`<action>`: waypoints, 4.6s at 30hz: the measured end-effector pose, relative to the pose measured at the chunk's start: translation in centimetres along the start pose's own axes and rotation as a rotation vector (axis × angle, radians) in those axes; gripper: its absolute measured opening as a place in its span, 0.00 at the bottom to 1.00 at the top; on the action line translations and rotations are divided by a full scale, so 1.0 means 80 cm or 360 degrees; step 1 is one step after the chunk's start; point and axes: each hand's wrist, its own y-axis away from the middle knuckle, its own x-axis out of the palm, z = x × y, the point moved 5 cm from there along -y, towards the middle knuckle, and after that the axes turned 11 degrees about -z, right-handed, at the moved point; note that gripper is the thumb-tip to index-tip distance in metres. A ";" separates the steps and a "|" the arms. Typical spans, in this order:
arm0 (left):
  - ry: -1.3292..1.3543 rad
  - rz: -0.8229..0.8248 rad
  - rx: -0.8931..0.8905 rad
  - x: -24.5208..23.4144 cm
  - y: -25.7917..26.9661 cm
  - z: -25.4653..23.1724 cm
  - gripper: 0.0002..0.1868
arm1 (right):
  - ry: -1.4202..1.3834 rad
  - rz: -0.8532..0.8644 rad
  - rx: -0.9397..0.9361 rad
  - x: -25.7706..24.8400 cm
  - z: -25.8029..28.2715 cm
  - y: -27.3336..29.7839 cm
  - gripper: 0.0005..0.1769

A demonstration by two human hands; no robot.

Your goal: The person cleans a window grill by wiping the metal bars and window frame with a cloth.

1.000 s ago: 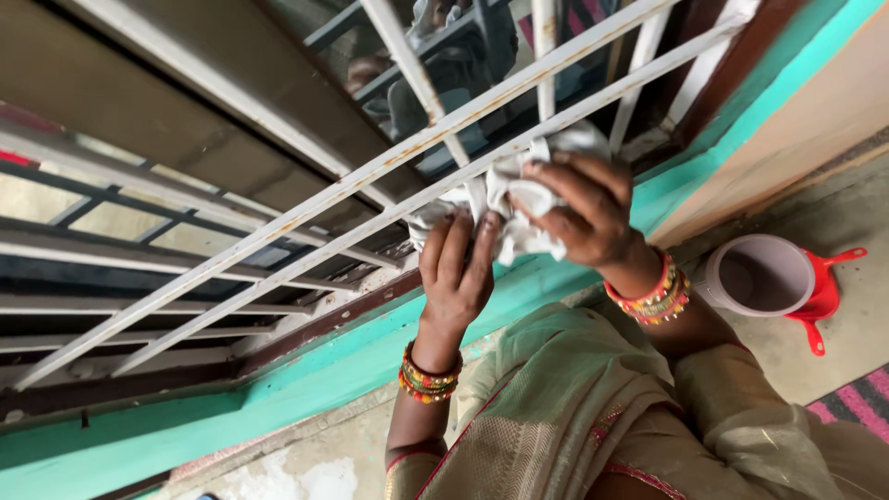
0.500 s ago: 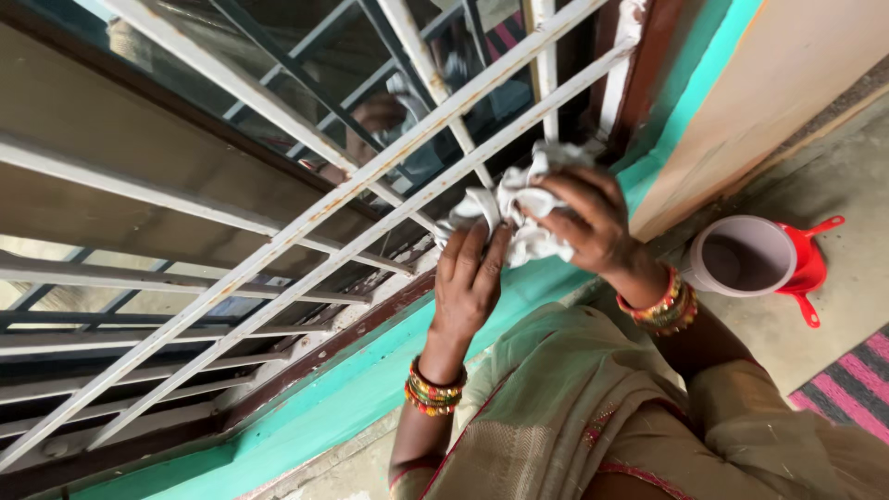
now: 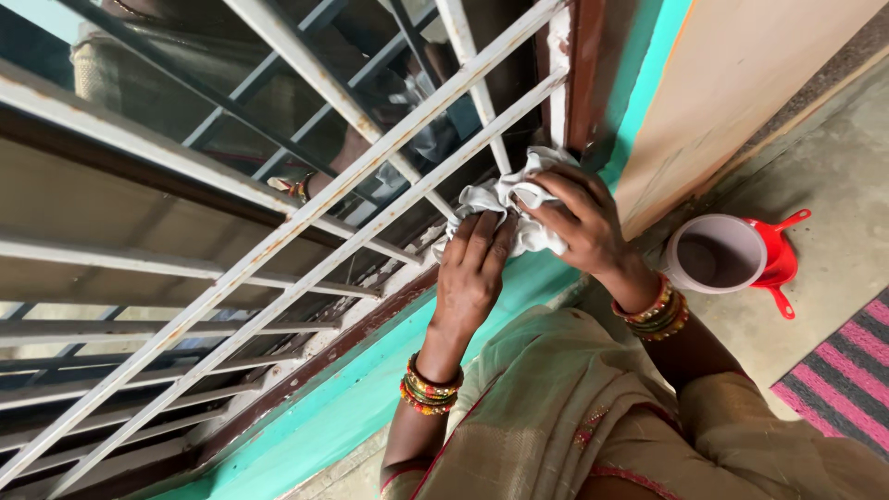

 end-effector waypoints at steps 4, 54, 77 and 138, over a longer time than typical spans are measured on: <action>0.0049 -0.0041 0.0118 -0.005 -0.037 -0.016 0.25 | 0.0173 -0.0337 -0.0205 -0.045 -0.010 -0.033 0.14; -0.0452 -0.0524 0.0141 -0.113 -0.131 -0.014 0.19 | -0.0084 -0.0407 -0.0252 0.001 0.018 -0.166 0.15; -0.0628 -0.0589 0.0036 -0.175 -0.027 0.036 0.12 | -0.0236 -0.0083 -0.0504 0.053 0.117 -0.144 0.11; -0.1417 -0.1486 -0.0685 -0.423 0.219 0.160 0.19 | -0.0562 0.0262 -0.1138 0.235 0.488 -0.178 0.15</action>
